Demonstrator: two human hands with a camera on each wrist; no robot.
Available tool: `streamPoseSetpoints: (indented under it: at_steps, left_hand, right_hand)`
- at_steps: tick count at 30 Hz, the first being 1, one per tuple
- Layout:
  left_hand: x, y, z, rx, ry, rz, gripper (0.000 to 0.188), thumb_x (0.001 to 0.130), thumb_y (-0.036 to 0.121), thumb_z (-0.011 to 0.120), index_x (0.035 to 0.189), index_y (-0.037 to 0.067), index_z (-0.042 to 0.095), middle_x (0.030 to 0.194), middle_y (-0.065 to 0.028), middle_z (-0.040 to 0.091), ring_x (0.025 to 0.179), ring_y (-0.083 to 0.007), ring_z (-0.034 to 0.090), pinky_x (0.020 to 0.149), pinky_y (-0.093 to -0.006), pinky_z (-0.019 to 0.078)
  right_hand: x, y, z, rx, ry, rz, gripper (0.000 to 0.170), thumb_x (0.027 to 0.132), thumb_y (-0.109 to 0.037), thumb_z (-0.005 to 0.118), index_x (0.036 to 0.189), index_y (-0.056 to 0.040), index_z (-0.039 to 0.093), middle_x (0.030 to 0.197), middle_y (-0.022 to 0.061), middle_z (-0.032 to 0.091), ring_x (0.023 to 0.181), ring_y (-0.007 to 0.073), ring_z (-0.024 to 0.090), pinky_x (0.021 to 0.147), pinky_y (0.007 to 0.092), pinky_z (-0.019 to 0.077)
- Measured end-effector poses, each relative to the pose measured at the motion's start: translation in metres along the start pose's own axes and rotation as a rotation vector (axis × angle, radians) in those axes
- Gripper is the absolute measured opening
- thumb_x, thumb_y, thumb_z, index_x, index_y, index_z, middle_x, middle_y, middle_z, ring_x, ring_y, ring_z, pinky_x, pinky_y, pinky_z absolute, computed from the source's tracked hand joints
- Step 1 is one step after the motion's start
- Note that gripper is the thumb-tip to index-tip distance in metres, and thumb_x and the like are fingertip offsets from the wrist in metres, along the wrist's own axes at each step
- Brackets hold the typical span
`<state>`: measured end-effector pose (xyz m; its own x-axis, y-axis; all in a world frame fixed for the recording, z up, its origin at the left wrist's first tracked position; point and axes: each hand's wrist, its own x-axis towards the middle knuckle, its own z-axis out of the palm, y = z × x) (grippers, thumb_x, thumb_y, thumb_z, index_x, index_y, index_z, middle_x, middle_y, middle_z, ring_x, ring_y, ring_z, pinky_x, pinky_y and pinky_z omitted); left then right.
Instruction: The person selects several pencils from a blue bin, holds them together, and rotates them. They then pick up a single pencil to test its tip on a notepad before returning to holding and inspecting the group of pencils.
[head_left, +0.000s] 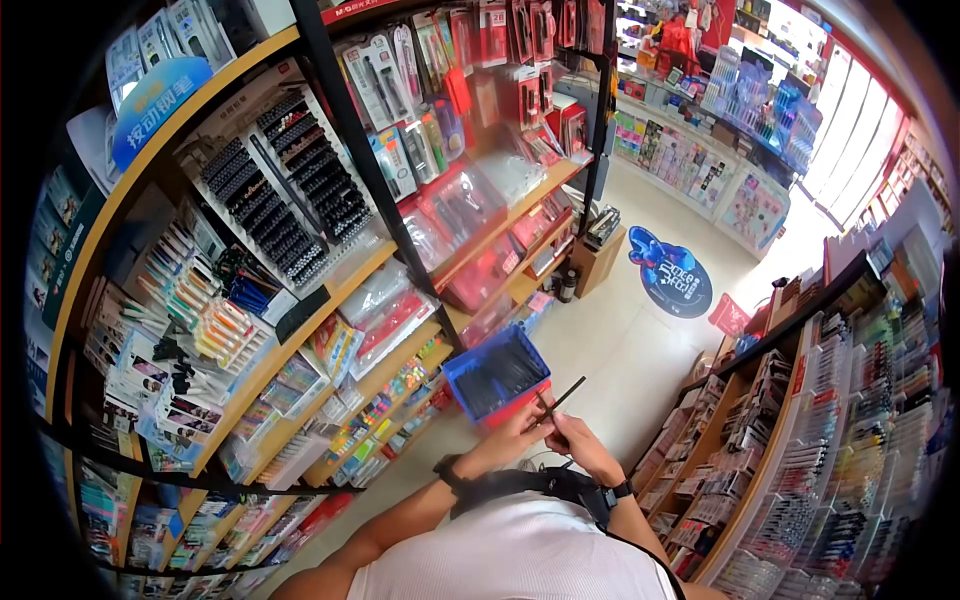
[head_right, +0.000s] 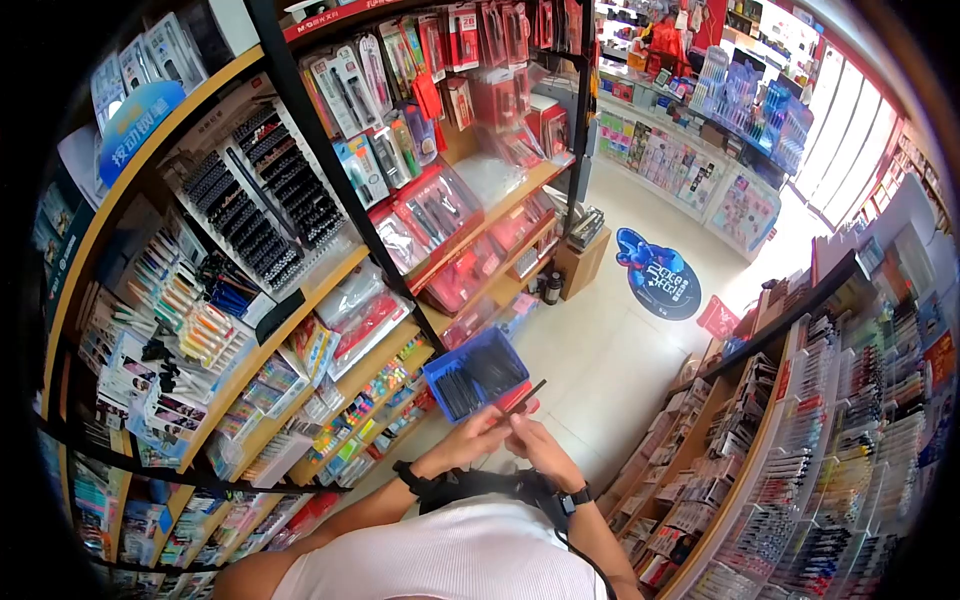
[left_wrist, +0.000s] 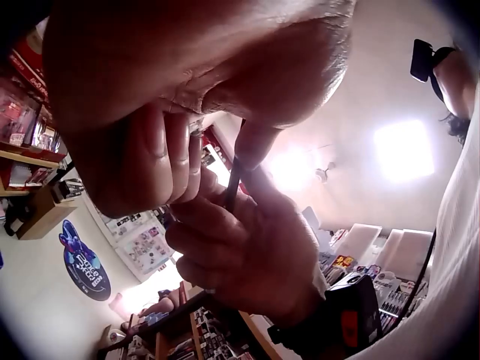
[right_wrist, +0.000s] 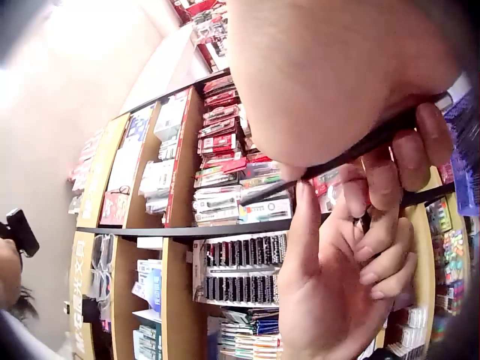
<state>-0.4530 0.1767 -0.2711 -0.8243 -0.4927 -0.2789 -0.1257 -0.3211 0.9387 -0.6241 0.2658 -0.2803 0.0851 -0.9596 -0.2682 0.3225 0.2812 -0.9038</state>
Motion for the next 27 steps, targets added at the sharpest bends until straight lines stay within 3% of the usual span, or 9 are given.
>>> streamPoseSetpoints:
  at_steps: [10,14,18,21,23,27]
  left_hand:
    - [0.0,-0.025,-0.01,0.201,0.042,0.115,0.027,0.096,0.012,0.06,0.116,-0.004,0.052,0.11,-0.0094,0.059,0.104,-0.0154,0.059,0.093,-0.0308,0.0474]
    - [-0.007,0.001,-0.002,0.307,0.078,0.119,0.023,0.091,0.006,0.059,0.109,-0.007,0.053,0.104,-0.0106,0.062,0.101,-0.0153,0.058,0.09,-0.0309,0.0476]
    - [-0.007,-0.001,-0.001,0.325,0.085,0.027,0.02,0.092,0.008,0.06,0.107,-0.005,0.055,0.099,-0.011,0.063,0.096,-0.0163,0.06,0.085,-0.0314,0.0491]
    - [-0.005,-0.008,0.001,0.296,0.113,0.134,0.018,0.092,0.009,0.061,0.104,-0.004,0.057,0.091,-0.0091,0.062,0.088,-0.0147,0.06,0.077,-0.0313,0.049]
    - [-0.005,-0.005,0.002,0.416,0.149,0.176,0.02,0.094,0.017,0.063,0.093,-0.002,0.058,0.075,-0.0012,0.053,0.069,-0.0074,0.047,0.058,-0.0283,0.0389]
    - [-0.006,0.001,0.005,0.427,0.167,0.168,0.021,0.094,0.017,0.063,0.092,-0.003,0.058,0.074,-0.005,0.057,0.068,-0.0082,0.051,0.059,-0.0295,0.0425]
  right_hand:
    - [0.004,0.001,0.004,-0.201,0.003,0.01,0.041,0.107,-0.033,0.046,0.079,-0.005,0.054,0.067,-0.0053,0.044,0.061,0.0057,0.036,0.055,0.0234,0.0312]
    - [0.005,0.005,0.002,-0.23,-0.011,0.029,0.039,0.105,-0.028,0.051,0.076,-0.0035,0.055,0.067,-0.0059,0.042,0.061,0.0051,0.035,0.055,0.0241,0.0302]
    - [0.001,-0.006,0.008,-0.279,0.017,-0.008,0.04,0.104,-0.028,0.053,0.075,-0.0012,0.054,0.065,-0.0058,0.037,0.061,0.0065,0.032,0.054,0.0261,0.0292]
    - [0.0,-0.006,0.008,-0.356,0.058,-0.006,0.042,0.104,-0.03,0.054,0.074,0.0006,0.052,0.064,-0.0049,0.035,0.061,0.007,0.031,0.054,0.0269,0.029]
    - [0.002,-0.002,0.006,-0.408,0.066,-0.083,0.044,0.103,-0.031,0.055,0.076,0.0033,0.053,0.064,-0.0032,0.036,0.062,0.0077,0.032,0.055,0.0281,0.0315]
    - [0.004,0.005,0.002,-0.489,0.111,-0.033,0.04,0.102,-0.029,0.057,0.087,0.0068,0.063,0.066,-0.0009,0.045,0.064,0.0083,0.039,0.058,0.0285,0.0377]
